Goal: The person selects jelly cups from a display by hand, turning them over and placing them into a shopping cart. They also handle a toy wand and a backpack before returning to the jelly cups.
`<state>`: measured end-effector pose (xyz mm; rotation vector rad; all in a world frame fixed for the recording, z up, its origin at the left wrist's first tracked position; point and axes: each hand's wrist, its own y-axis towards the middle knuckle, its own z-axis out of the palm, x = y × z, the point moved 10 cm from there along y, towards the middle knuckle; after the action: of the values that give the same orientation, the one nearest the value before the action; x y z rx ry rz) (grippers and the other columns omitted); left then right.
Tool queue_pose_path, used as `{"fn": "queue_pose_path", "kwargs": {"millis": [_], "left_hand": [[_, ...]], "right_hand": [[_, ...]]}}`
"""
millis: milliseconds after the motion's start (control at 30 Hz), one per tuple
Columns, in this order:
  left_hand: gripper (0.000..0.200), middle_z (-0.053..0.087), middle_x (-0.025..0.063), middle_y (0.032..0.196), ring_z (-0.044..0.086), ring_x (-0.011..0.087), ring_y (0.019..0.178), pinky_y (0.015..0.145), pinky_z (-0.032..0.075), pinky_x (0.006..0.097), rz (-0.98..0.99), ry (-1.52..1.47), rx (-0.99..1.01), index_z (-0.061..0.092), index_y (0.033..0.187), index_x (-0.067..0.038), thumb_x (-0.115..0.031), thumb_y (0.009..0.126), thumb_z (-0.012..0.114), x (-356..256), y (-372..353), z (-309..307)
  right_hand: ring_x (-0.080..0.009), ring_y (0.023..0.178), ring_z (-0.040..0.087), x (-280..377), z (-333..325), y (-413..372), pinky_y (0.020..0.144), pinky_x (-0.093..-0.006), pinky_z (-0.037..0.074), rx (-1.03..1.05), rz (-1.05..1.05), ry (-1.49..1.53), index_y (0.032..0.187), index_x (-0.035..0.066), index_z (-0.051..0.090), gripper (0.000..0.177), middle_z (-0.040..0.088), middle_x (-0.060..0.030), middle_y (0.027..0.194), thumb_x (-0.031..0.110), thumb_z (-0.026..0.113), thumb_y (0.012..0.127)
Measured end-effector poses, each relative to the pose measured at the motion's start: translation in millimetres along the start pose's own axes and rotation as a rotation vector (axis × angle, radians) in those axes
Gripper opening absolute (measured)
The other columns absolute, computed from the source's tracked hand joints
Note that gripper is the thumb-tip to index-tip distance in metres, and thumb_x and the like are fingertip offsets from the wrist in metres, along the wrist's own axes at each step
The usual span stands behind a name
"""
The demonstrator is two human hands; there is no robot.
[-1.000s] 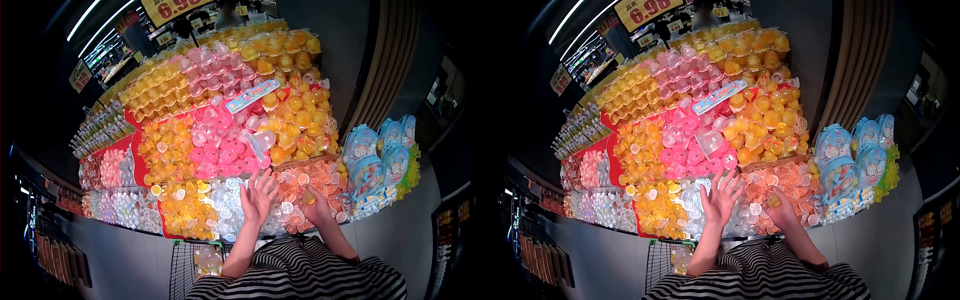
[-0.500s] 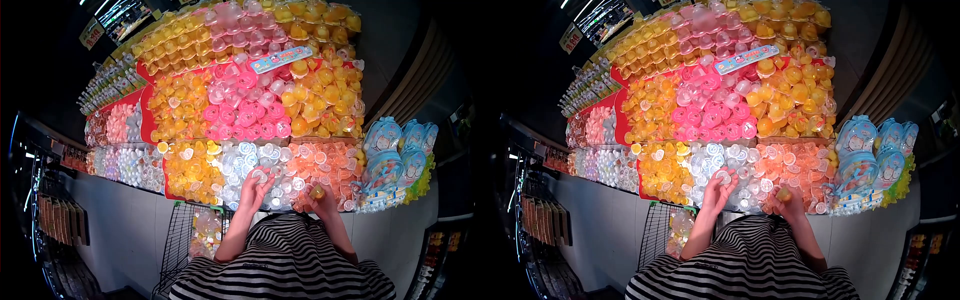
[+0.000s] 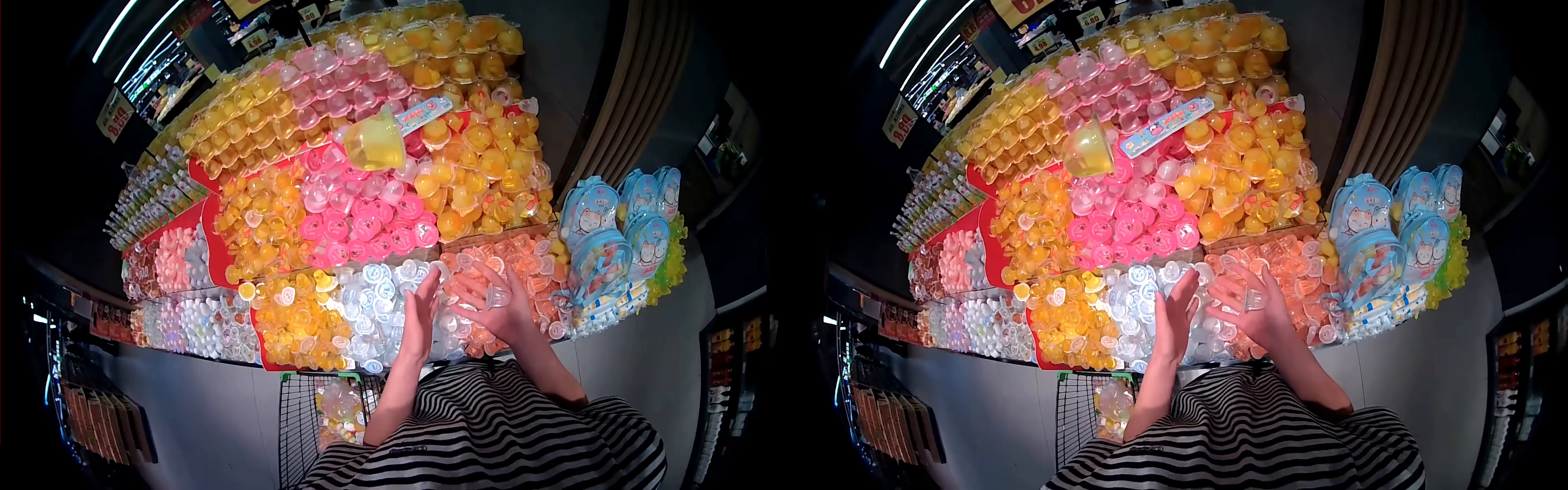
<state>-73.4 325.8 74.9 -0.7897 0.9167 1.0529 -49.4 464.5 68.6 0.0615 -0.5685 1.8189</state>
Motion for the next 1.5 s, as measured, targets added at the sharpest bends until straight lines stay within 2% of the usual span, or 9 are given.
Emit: {"fn": "queue_pose_path", "kwargs": {"millis": [67,167,267,467,600,767,1100,1267,1500], "left_hand": [[0.086,0.033,0.0203,0.157,0.026,0.0357,0.148,0.121,0.021,0.0524,0.038,-0.568,0.029,0.032,0.155,-0.01,-0.073,0.097,0.027,-18.6,14.5,-8.3],[0.068,0.045,0.0168,0.145,0.037,0.0373,0.141,0.119,0.028,0.0551,0.325,-0.882,0.247,0.035,0.152,-0.015,-0.059,0.101,0.041,-85.8,27.1,-10.4],[0.059,0.037,0.0193,0.152,0.042,0.0382,0.138,0.119,0.027,0.0569,0.295,-0.572,-0.263,0.038,0.149,-0.017,-0.048,0.1,0.051,-50.2,38.2,-94.1],[0.077,0.024,0.0169,0.163,0.031,0.0376,0.146,0.117,0.026,0.0523,0.123,0.168,0.147,0.003,0.161,-0.025,-0.06,0.101,0.039,-43.6,-11.1,11.6],[0.072,0.025,0.0245,0.16,0.025,0.0395,0.148,0.119,0.024,0.0569,0.189,-0.857,-0.021,0.035,0.152,-0.018,-0.066,0.098,0.039,-57.3,-19.0,-47.4],[0.036,0.055,0.016,0.125,0.059,0.0287,0.111,0.088,0.058,0.0359,0.028,-0.893,-0.238,0.048,0.131,-0.006,-0.004,0.096,0.058,-6.5,-24.4,-87.7],[0.028,0.058,0.0176,0.121,0.06,0.0327,0.115,0.102,0.053,0.0443,0.046,-0.772,-0.457,0.051,0.123,-0.003,-0.015,0.099,0.058,10.3,-57.7,-155.7],[0.025,0.063,0.0077,0.092,0.058,0.0169,0.069,0.062,0.049,0.0273,-0.12,-0.676,-0.322,0.054,0.114,-0.01,-0.033,0.103,0.053,45.0,-69.6,-133.8],[0.025,0.048,0.003,0.066,0.036,0.01,0.052,0.052,0.031,0.0245,-0.171,-0.609,-0.14,0.055,0.098,-0.006,-0.03,0.103,0.05,50.4,-65.4,-77.2]], "right_hand": [[-0.0377,0.137,0.041,30.1,-21.1,21.9,0.112,-0.059,0.036,-0.135,-0.128,0.052,0.145,0.009,0.04,0.061,0.04,-0.0229,0.148,0.053,0.04,0.103],[-0.0348,0.14,0.038,87.5,100.3,4.4,0.114,-0.0526,0.035,0.27,-0.348,-0.077,0.148,0.008,0.036,0.062,0.038,-0.0233,0.149,0.052,0.039,0.104],[-0.0316,0.142,0.036,110.4,141.5,-23.3,0.115,-0.0486,0.032,0.326,-0.633,-0.388,0.154,0.007,0.028,0.068,0.038,-0.0148,0.152,0.053,0.033,0.105],[-0.0398,0.141,0.034,-18.8,22.5,15.4,0.109,-0.0638,0.034,0.092,0.049,-0.138,0.158,0.02,0.023,0.075,0.032,-0.0166,0.155,0.066,0.034,0.099],[-0.0394,0.131,0.047,12.6,-34.0,26.2,0.109,-0.0548,0.043,-0.048,-0.196,-0.142,0.151,0.013,0.029,0.053,0.041,-0.0205,0.144,0.024,0.047,0.102],[-0.03,0.122,0.055,45.6,64.3,21.5,0.107,-0.0468,0.046,0.103,-0.265,-0.285,0.147,0.008,0.035,0.049,0.053,-0.0171,0.131,0.013,0.045,0.1],[-0.0226,0.093,0.061,-52.5,-129.0,21.7,0.09,-0.037,0.052,-0.134,0.055,-0.082,0.121,0.0,0.057,0.037,0.063,-0.0121,0.105,0.029,0.052,0.1],[-0.0293,0.098,0.061,-64.9,-96.6,-15.8,0.093,-0.0489,0.051,-0.256,0.194,0.131,0.114,0.002,0.062,0.039,0.063,-0.0139,0.106,0.037,0.056,0.097],[-0.0322,0.113,0.059,-23.0,20.4,-39.3,0.096,-0.0517,0.053,0.226,0.052,-0.11,0.127,0.007,0.055,0.039,0.06,-0.0182,0.123,0.035,0.054,0.099]]}}
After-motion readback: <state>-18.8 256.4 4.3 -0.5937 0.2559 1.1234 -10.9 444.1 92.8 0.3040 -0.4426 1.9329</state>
